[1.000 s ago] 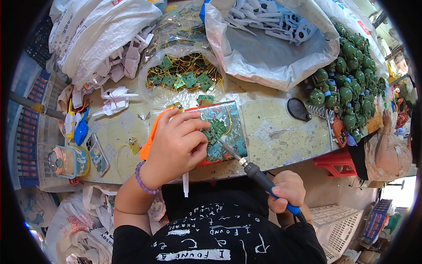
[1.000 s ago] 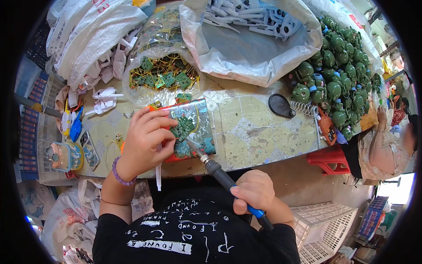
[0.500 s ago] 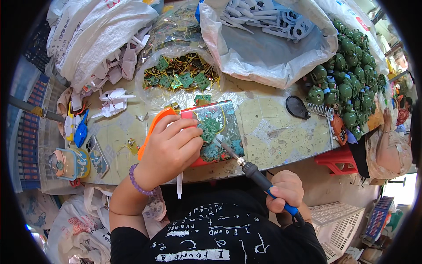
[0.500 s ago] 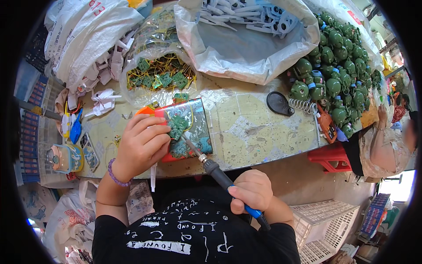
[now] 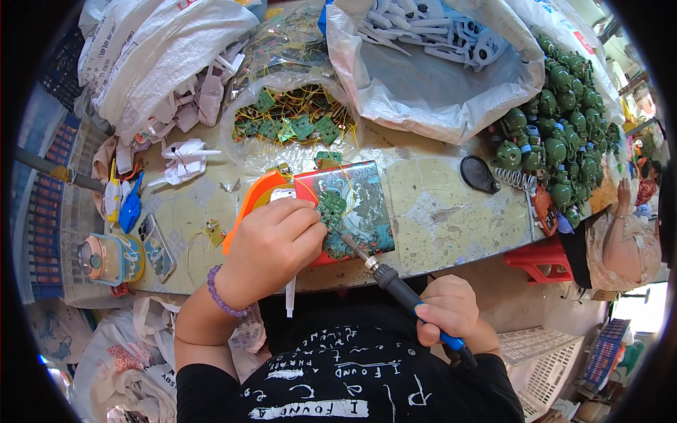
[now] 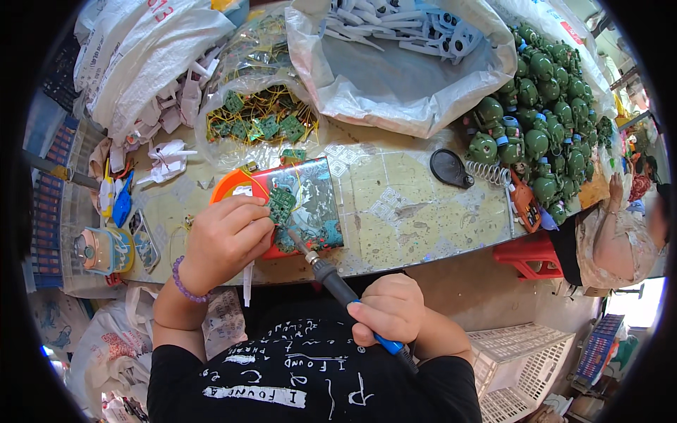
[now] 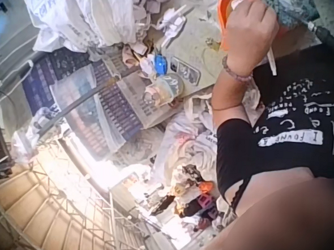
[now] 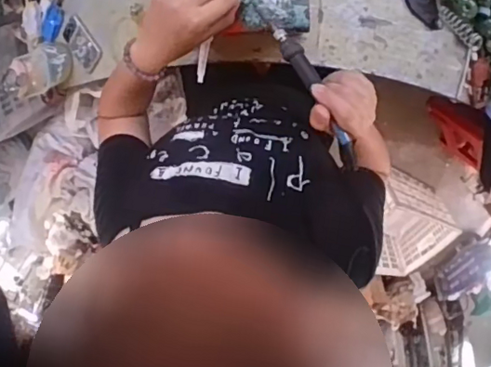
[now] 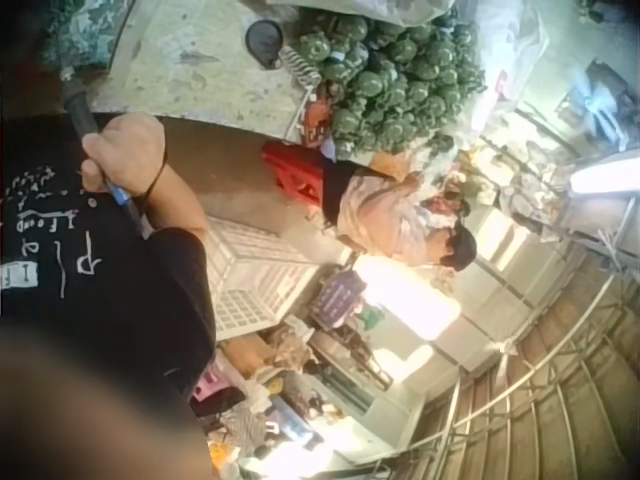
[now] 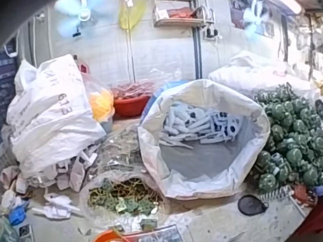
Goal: Soldering electronic components and assembling plastic toy housings at a factory workbench.
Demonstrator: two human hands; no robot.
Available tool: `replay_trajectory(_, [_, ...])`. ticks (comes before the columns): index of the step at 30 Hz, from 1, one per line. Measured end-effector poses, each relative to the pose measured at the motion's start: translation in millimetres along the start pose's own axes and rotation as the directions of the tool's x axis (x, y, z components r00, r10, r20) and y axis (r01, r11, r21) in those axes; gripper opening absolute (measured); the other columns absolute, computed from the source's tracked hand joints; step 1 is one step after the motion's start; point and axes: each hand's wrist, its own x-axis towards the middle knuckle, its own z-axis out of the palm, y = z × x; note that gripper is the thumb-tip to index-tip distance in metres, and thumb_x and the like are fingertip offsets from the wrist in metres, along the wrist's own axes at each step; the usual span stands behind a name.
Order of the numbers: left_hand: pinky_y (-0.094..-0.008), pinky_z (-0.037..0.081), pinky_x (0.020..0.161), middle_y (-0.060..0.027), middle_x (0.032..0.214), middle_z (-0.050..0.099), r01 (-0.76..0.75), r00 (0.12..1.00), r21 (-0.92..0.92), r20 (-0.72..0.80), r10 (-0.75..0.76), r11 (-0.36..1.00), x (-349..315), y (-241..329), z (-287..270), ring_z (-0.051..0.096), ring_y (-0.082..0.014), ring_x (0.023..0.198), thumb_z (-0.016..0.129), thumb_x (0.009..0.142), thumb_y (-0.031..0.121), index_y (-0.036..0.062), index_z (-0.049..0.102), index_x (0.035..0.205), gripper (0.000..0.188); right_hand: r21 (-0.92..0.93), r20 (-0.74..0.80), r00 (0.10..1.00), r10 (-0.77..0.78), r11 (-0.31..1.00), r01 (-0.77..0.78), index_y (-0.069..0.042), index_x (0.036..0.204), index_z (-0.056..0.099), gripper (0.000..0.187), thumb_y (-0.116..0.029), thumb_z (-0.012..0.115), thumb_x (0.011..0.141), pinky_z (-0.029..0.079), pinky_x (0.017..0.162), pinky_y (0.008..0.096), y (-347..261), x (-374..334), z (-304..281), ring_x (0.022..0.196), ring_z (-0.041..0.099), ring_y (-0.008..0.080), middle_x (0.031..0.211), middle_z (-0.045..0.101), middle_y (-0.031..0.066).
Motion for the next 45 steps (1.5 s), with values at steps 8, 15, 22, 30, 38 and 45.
replay_trajectory(8, [-0.0349, 0.055, 0.074, -0.0059, 0.086, 0.063, -0.003, 1.0, 0.046, 0.031, 0.002, 0.999, 2, 2, 0, 0.066, -0.024, 0.088, 0.071, 0.065, 0.006, 0.005, 0.06, 0.078, 0.017, -0.024, 0.045, 0.998, 0.039, 0.999, -0.038, -0.003, 0.099, 0.056, 0.021, -0.023, 0.057, 0.093, 0.044, 0.043, 0.0296, -2, 2, 2, 0.05, 0.058, 0.0191, 0.065, 0.058, 0.0037])
replay_trajectory(15, [-0.0363, 0.055, 0.076, -0.0061, 0.086, 0.063, -0.01, 1.0, 0.067, 0.031, 0.008, 0.998, 3, 4, -1, 0.066, -0.0241, 0.087, 0.071, 0.065, 0.006, 0.005, 0.06, 0.076, 0.016, 0.025, 0.03, 0.999, 0.011, 1.0, -0.012, 0.0, 0.099, 0.062, 0.023, -0.01, 0.066, 0.079, 0.046, 0.045, 0.0286, 1, 0, 4, 0.053, 0.057, 0.0183, 0.068, 0.06, 0.0044])
replay_trajectory(22, [-0.036, 0.055, 0.076, -0.0063, 0.087, 0.063, -0.009, 0.999, 0.073, 0.042, 0.006, 0.997, 2, 4, -2, 0.066, -0.0241, 0.088, 0.071, 0.065, 0.006, 0.0049, 0.06, 0.077, 0.017, 0.024, 0.038, 0.999, 0.013, 1.0, -0.014, 0.0, 0.099, 0.062, 0.024, -0.01, 0.066, 0.078, 0.044, 0.043, 0.0284, 3, 0, 6, 0.052, 0.056, 0.0184, 0.067, 0.059, 0.0042])
replay_trajectory(30, [-0.0338, 0.055, 0.071, -0.0067, 0.087, 0.064, -0.013, 0.999, 0.082, 0.031, 0.01, 0.997, -1, 4, 1, 0.066, -0.0238, 0.088, 0.07, 0.065, 0.006, 0.0036, 0.061, 0.079, 0.016, 0.002, 0.028, 0.999, -0.039, 0.999, 0.039, 0.0, 0.096, 0.062, 0.02, -0.012, 0.065, 0.08, 0.043, 0.042, 0.0276, 3, -2, 9, 0.051, 0.056, 0.0178, 0.068, 0.059, 0.0049])
replay_trajectory(38, [-0.034, 0.055, 0.071, -0.0068, 0.087, 0.064, -0.019, 0.999, 0.092, 0.033, 0.016, 0.996, 0, 5, 1, 0.066, -0.0239, 0.088, 0.07, 0.065, 0.006, 0.0036, 0.061, 0.079, 0.016, -0.006, -0.006, 0.998, -0.065, 0.998, 0.065, 0.0, 0.094, 0.062, 0.018, -0.013, 0.065, 0.082, 0.043, 0.042, 0.0274, 3, -4, 10, 0.051, 0.055, 0.0176, 0.068, 0.059, 0.0045])
replay_trajectory(45, [-0.0342, 0.055, 0.071, -0.0068, 0.086, 0.064, -0.016, 1.0, 0.086, 0.025, 0.014, 0.996, 0, 5, 2, 0.066, -0.024, 0.088, 0.07, 0.065, 0.006, 0.0036, 0.061, 0.078, 0.016, -0.002, -0.004, 0.998, -0.066, 0.998, 0.066, 0.0, 0.095, 0.062, 0.018, -0.012, 0.065, 0.081, 0.043, 0.042, 0.027, 3, -4, 12, 0.051, 0.055, 0.0172, 0.068, 0.059, 0.0042])
